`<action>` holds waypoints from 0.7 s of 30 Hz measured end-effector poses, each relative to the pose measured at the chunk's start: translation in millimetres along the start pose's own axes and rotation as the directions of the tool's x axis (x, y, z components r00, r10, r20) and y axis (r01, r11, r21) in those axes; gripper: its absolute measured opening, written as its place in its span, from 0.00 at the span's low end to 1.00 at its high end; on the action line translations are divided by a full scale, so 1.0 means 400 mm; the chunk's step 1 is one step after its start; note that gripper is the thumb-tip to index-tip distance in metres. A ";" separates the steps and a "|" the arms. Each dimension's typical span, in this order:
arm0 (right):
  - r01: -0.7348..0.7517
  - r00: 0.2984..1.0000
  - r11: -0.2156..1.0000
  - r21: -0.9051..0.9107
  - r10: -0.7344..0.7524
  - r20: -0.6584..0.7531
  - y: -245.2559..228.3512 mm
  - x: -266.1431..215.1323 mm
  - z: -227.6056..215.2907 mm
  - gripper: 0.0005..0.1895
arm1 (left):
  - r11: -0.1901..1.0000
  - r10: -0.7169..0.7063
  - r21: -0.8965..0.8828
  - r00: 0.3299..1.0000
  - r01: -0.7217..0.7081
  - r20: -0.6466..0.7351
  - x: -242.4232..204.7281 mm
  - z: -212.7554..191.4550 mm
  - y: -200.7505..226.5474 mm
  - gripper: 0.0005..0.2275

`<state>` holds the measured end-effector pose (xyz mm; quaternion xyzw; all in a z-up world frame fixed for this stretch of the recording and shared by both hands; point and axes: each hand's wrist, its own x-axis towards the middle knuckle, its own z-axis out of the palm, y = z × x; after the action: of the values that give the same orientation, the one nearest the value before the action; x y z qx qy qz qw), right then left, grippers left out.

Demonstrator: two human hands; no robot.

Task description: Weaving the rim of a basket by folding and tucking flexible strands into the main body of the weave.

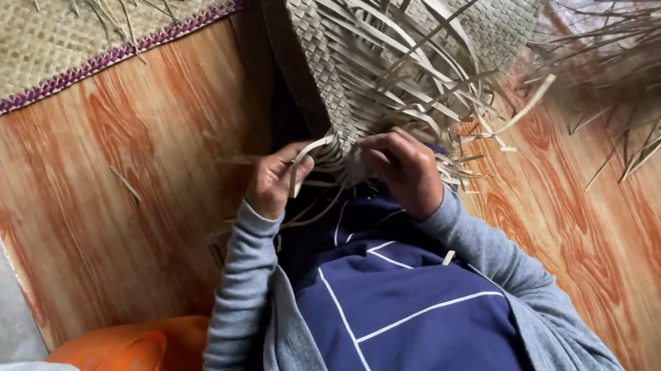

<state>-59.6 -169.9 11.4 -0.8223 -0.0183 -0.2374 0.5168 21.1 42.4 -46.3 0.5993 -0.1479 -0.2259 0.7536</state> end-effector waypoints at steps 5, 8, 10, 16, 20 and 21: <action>0.028 0.999 0.998 0.050 -0.030 0.041 -0.004 0.023 -0.002 0.06 | 0.866 0.003 -0.500 1.000 0.008 0.022 0.015 -0.028 -0.088 0.23; 0.024 0.999 0.997 0.067 -0.026 0.035 0.013 0.024 0.011 0.06 | 0.691 -0.171 -0.713 0.985 0.119 -0.002 0.018 -0.033 -0.135 0.20; 0.016 0.999 0.997 0.076 -0.018 0.031 0.016 0.022 0.016 0.06 | 0.701 -0.192 -0.700 0.981 0.137 0.000 0.015 -0.004 -0.132 0.20; 0.014 1.000 0.999 0.050 -0.015 0.015 0.011 0.017 0.017 0.07 | 0.893 0.004 -0.450 1.000 -0.014 -0.023 0.002 0.060 -0.181 0.26; 0.048 0.999 0.999 0.002 -0.048 0.019 0.000 0.002 0.015 0.07 | 0.989 0.095 0.139 0.925 -0.047 -0.367 0.014 0.148 -0.019 0.09; 0.059 0.998 0.998 -0.022 -0.058 0.035 -0.011 0.002 0.014 0.08 | 0.972 0.113 0.234 0.864 0.006 -0.490 0.018 0.168 0.015 0.08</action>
<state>-58.0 -163.3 13.7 -0.8312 -0.0483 -0.2385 0.4998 -5.0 -16.5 -24.6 0.7151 0.0107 -0.0235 0.6985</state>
